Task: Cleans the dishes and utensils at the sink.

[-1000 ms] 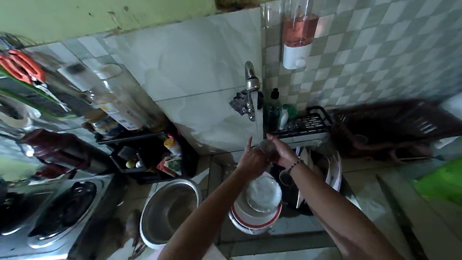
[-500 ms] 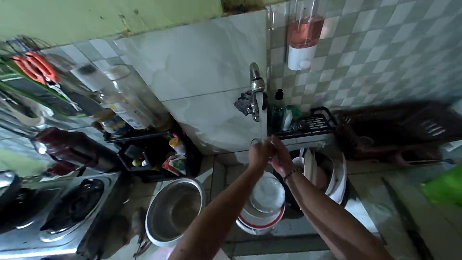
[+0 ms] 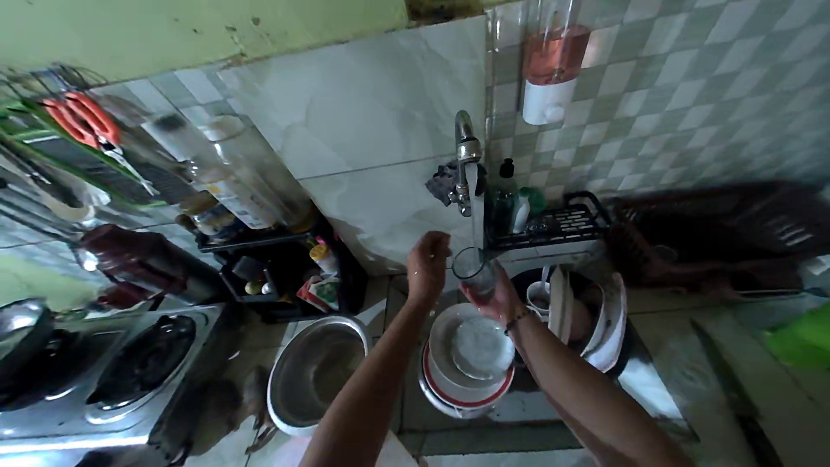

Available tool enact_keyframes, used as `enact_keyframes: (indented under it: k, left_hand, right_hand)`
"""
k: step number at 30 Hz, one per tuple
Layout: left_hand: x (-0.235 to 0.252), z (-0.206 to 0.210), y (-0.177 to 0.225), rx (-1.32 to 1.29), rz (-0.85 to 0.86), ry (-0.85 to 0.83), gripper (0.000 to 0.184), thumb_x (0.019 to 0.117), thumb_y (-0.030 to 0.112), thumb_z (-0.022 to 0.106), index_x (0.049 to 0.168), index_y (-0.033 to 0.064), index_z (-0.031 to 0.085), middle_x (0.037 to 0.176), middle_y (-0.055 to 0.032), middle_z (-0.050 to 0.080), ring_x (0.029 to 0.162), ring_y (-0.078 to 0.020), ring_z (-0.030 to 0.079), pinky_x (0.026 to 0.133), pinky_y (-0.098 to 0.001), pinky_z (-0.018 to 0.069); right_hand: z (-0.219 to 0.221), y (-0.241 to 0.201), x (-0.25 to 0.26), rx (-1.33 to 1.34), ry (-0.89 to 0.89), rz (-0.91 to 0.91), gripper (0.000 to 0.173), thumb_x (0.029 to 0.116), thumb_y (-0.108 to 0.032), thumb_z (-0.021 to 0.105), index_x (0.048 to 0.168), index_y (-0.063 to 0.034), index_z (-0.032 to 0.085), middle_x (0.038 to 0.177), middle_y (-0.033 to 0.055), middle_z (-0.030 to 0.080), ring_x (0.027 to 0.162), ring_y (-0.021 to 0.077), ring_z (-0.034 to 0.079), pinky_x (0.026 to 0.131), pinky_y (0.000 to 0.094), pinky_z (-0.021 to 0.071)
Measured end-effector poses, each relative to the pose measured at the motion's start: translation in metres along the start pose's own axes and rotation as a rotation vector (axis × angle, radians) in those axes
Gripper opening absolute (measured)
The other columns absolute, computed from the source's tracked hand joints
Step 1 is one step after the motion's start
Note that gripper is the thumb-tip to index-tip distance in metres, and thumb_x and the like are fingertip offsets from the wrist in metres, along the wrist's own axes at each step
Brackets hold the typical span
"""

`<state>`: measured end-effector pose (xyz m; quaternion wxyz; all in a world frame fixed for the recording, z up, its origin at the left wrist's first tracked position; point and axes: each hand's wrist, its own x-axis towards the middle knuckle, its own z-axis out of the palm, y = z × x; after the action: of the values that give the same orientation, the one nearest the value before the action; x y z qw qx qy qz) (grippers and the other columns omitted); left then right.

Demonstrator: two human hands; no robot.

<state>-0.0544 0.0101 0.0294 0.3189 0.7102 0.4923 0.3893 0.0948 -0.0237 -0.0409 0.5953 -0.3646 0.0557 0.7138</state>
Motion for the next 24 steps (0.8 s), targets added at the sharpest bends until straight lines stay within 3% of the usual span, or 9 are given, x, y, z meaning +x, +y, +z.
enact_keyframes:
  k: [2,5,7,10,12,14,17,19,24]
  left_hand:
    - [-0.006,0.007,-0.020,-0.182,-0.257,0.058,0.031,0.1086,0.021,0.051,0.131,0.0012,0.060,0.113,-0.0201,0.067,0.094,-0.0277,0.068,0.083,-0.0461,0.0581]
    - [-0.024,0.027,-0.041,-0.608,-0.658,-0.003,0.039,0.1096,0.016,0.045,0.147,0.0030,0.044,0.130,-0.0242,0.059,0.103,-0.0332,0.068,0.082,-0.0463,0.0599]
    - [-0.030,0.043,-0.046,-0.826,-0.785,-0.072,0.039,0.1098,0.012,0.038,0.148,0.0039,0.038,0.126,-0.0232,0.063,0.101,-0.0319,0.070,0.082,-0.0449,0.0602]
    - [-0.034,0.063,-0.041,-0.928,-0.740,-0.140,0.032,0.1107,0.011,0.036,0.137,-0.0034,0.044,0.111,-0.0192,0.068,0.091,-0.0256,0.072,0.080,-0.0393,0.0612]
    - [-0.034,0.073,-0.030,-0.886,-0.692,-0.140,0.029,0.1112,0.013,0.036,0.131,-0.0049,0.049,0.104,-0.0165,0.068,0.087,-0.0230,0.070,0.078,-0.0385,0.0610]
    - [-0.032,0.082,-0.022,-0.848,-0.657,-0.150,0.029,0.1107,0.011,0.036,0.133,-0.0048,0.045,0.107,-0.0168,0.065,0.088,-0.0232,0.069,0.079,-0.0401,0.0610]
    - [-0.025,0.089,-0.018,-0.714,-0.623,-0.190,0.027,0.1080,0.007,0.044,0.132,-0.0049,0.047,0.107,-0.0171,0.066,0.091,-0.0235,0.070,0.079,-0.0407,0.0612]
    - [-0.023,0.090,-0.011,-0.599,-0.617,-0.218,0.030,0.1091,0.016,0.048,0.131,-0.0040,0.055,0.104,-0.0158,0.069,0.091,-0.0233,0.071,0.081,-0.0397,0.0601]
    - [-0.028,0.092,-0.016,-0.508,-0.634,-0.216,0.028,0.1059,0.017,0.057,0.126,-0.0021,0.061,0.103,-0.0142,0.075,0.093,-0.0230,0.075,0.082,-0.0383,0.0629]
  right_hand:
    - [0.013,-0.006,-0.012,-0.264,0.015,-0.123,0.064,0.1049,-0.057,0.044,0.151,-0.0124,0.039,0.132,0.0218,0.058,0.104,0.0340,0.068,0.080,0.0448,0.0609]
    - [0.024,-0.022,-0.021,-0.816,-0.030,-0.409,0.058,0.1047,-0.047,0.055,0.147,-0.0081,0.048,0.139,0.0210,0.056,0.111,0.0352,0.066,0.083,0.0511,0.0611]
    - [0.029,-0.033,-0.026,-1.183,-0.057,-0.636,0.061,0.0984,-0.043,0.068,0.145,-0.0080,0.051,0.138,0.0221,0.058,0.111,0.0353,0.066,0.088,0.0526,0.0582]
    - [0.036,-0.041,-0.045,-1.591,-0.123,-0.976,0.067,0.0869,-0.040,0.082,0.141,-0.0081,0.057,0.136,0.0194,0.060,0.121,0.0349,0.062,0.100,0.0556,0.0527]
    - [0.038,-0.047,-0.061,-1.742,-0.179,-1.048,0.073,0.0821,-0.037,0.087,0.143,-0.0110,0.056,0.138,0.0172,0.059,0.121,0.0328,0.062,0.098,0.0529,0.0549]
    - [0.035,-0.057,-0.075,-1.836,-0.221,-1.031,0.078,0.0807,-0.034,0.088,0.146,-0.0099,0.053,0.139,0.0192,0.056,0.118,0.0329,0.063,0.095,0.0510,0.0561]
    - [0.017,-0.083,-0.089,-1.828,-0.235,-0.986,0.080,0.0790,-0.029,0.090,0.146,-0.0080,0.053,0.141,0.0213,0.053,0.115,0.0337,0.064,0.093,0.0500,0.0568]
    - [0.000,-0.113,-0.098,-1.771,-0.188,-1.012,0.082,0.0777,-0.028,0.091,0.147,-0.0064,0.053,0.139,0.0215,0.056,0.120,0.0344,0.062,0.098,0.0510,0.0544]
    - [-0.047,-0.221,-0.114,-1.664,0.110,-1.098,0.076,0.0826,-0.035,0.086,0.144,-0.0057,0.053,0.139,0.0208,0.058,0.121,0.0326,0.062,0.102,0.0498,0.0528]
